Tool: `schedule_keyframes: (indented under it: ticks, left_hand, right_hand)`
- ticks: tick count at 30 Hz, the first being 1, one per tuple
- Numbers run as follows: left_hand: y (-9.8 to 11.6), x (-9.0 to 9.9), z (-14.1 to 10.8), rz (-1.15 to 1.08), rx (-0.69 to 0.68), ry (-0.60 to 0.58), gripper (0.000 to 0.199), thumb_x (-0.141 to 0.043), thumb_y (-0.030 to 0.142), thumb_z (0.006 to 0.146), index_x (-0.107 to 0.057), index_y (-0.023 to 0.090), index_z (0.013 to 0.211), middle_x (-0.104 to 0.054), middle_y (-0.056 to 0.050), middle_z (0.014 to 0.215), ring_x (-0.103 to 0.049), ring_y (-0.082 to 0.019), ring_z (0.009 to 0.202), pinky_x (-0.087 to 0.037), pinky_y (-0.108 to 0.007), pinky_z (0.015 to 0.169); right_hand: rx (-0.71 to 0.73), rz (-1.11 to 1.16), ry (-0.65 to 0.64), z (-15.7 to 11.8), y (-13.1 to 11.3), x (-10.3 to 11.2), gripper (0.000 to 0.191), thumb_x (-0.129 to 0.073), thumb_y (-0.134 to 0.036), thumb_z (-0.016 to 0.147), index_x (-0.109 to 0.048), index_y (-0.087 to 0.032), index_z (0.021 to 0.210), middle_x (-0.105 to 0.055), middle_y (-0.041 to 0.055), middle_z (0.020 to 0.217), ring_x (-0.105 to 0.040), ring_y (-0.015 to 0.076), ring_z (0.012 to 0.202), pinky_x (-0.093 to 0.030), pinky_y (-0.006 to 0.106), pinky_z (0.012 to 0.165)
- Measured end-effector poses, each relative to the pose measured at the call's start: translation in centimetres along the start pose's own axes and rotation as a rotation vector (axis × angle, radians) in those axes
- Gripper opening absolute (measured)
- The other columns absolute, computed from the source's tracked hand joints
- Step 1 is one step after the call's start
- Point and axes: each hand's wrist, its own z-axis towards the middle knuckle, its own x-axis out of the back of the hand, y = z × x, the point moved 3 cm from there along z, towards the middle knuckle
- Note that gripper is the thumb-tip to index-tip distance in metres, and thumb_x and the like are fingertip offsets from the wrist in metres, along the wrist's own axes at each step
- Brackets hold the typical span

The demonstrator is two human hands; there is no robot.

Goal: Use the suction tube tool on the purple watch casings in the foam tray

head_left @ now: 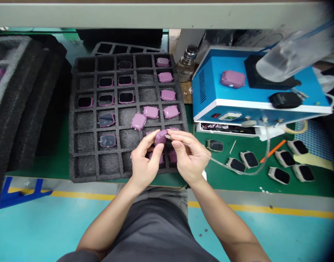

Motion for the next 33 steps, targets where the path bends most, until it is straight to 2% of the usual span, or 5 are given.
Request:
schedule_keyframes:
  ticks: [15, 22, 28, 33]
  left_hand:
    - [-0.1, 0.0, 0.0, 0.012, 0.008, -0.004, 0.034, -0.070, 0.028, 0.099, -0.072, 0.019, 0.132, -0.079, -0.010, 0.127, -0.078, -0.021, 0.114, -0.064, -0.026, 0.091]
    - [-0.4, 0.4, 0.2, 0.067, 0.039, 0.005, 0.035, -0.072, 0.032, 0.098, -0.074, 0.020, 0.130, -0.079, -0.010, 0.129, -0.077, -0.022, 0.115, -0.064, -0.028, 0.094]
    - [-0.3, 0.5, 0.7, 0.077, 0.076, 0.023, 0.039, -0.074, 0.038, 0.096, -0.074, 0.020, 0.130, -0.078, -0.011, 0.130, -0.077, -0.025, 0.117, -0.063, -0.033, 0.098]
    - [-0.3, 0.5, 0.8, 0.065, 0.076, 0.021, 0.040, -0.074, 0.039, 0.096, -0.074, 0.020, 0.131, -0.077, -0.011, 0.131, -0.077, -0.024, 0.116, -0.063, -0.031, 0.099]
  right_hand:
    - [-0.007, -0.015, -0.011, 0.1, 0.0, 0.0, 0.015, -0.071, -0.019, 0.098, -0.080, -0.028, 0.106, -0.083, 0.0037, 0.108, -0.079, 0.0211, 0.104, -0.065, 0.041, 0.097]
    - [-0.017, -0.014, -0.018, 0.7, -0.1, -0.3, 0.013, -0.070, -0.020, 0.099, -0.080, -0.027, 0.103, -0.084, 0.0043, 0.106, -0.079, 0.0202, 0.102, -0.065, 0.039, 0.097]
    - [-0.031, -0.049, -0.038, 1.3, -0.3, -0.4, 0.013, -0.067, -0.028, 0.101, -0.080, -0.026, 0.098, -0.084, 0.0059, 0.105, -0.080, 0.0212, 0.100, -0.065, 0.039, 0.096]
    - [-0.038, -0.015, -0.037, 1.4, -0.3, -0.4, 0.013, -0.067, -0.027, 0.100, -0.080, -0.025, 0.099, -0.084, 0.0061, 0.106, -0.080, 0.0203, 0.102, -0.065, 0.038, 0.096]
